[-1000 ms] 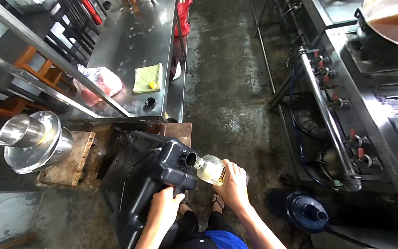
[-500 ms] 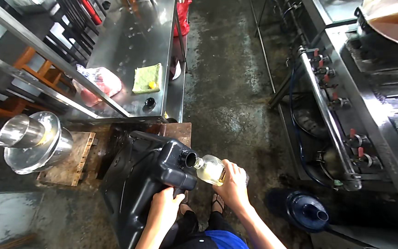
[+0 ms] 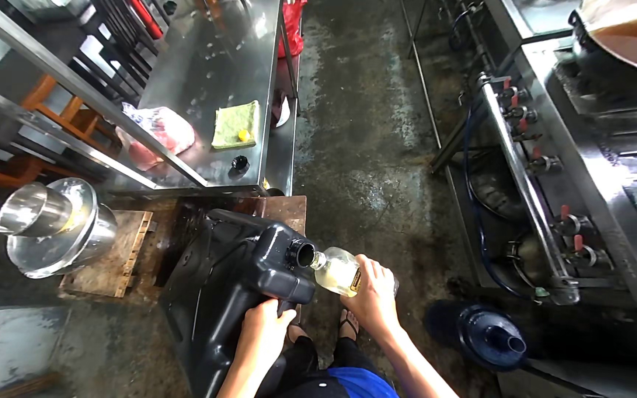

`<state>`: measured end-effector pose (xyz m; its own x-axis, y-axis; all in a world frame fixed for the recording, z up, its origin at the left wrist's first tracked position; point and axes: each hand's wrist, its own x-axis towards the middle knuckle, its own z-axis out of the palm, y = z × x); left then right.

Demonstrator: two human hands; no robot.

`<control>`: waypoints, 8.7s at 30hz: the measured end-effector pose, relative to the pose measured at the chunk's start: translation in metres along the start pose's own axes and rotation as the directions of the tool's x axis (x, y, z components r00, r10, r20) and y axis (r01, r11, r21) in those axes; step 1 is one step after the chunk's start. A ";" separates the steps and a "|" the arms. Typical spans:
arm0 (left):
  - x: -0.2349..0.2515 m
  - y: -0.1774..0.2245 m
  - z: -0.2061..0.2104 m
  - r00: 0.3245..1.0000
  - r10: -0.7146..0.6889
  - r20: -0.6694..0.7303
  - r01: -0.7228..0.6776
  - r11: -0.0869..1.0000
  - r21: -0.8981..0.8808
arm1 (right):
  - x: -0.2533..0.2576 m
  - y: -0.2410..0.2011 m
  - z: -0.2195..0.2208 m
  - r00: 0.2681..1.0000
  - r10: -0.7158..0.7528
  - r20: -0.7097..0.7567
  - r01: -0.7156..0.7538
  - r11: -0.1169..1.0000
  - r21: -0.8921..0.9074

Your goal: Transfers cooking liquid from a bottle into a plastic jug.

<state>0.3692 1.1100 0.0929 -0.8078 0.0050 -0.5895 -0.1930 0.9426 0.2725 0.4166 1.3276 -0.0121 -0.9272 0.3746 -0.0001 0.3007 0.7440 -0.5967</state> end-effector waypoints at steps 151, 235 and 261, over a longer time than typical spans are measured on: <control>0.000 0.005 0.007 1.000 -0.006 0.026 0.006 1.000 0.006 | 0.002 0.011 0.001 0.999 -0.034 -0.010 0.034 0.999 -0.017; 0.002 -0.028 -0.097 0.996 0.055 0.070 -0.047 0.993 -0.108 | 0.042 -0.091 -0.038 0.991 -0.080 0.109 0.075 0.996 0.045; 0.111 -0.162 -0.272 0.951 -0.119 -0.286 0.078 0.986 -0.148 | 0.094 -0.144 -0.071 0.994 0.076 -0.078 0.003 0.699 0.715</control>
<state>0.1595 0.8674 0.1904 -0.9046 -0.2027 -0.3751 -0.3361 0.8803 0.3348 0.3023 1.2944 0.1304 -0.8814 0.4721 0.0177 0.0477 0.1262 -0.9909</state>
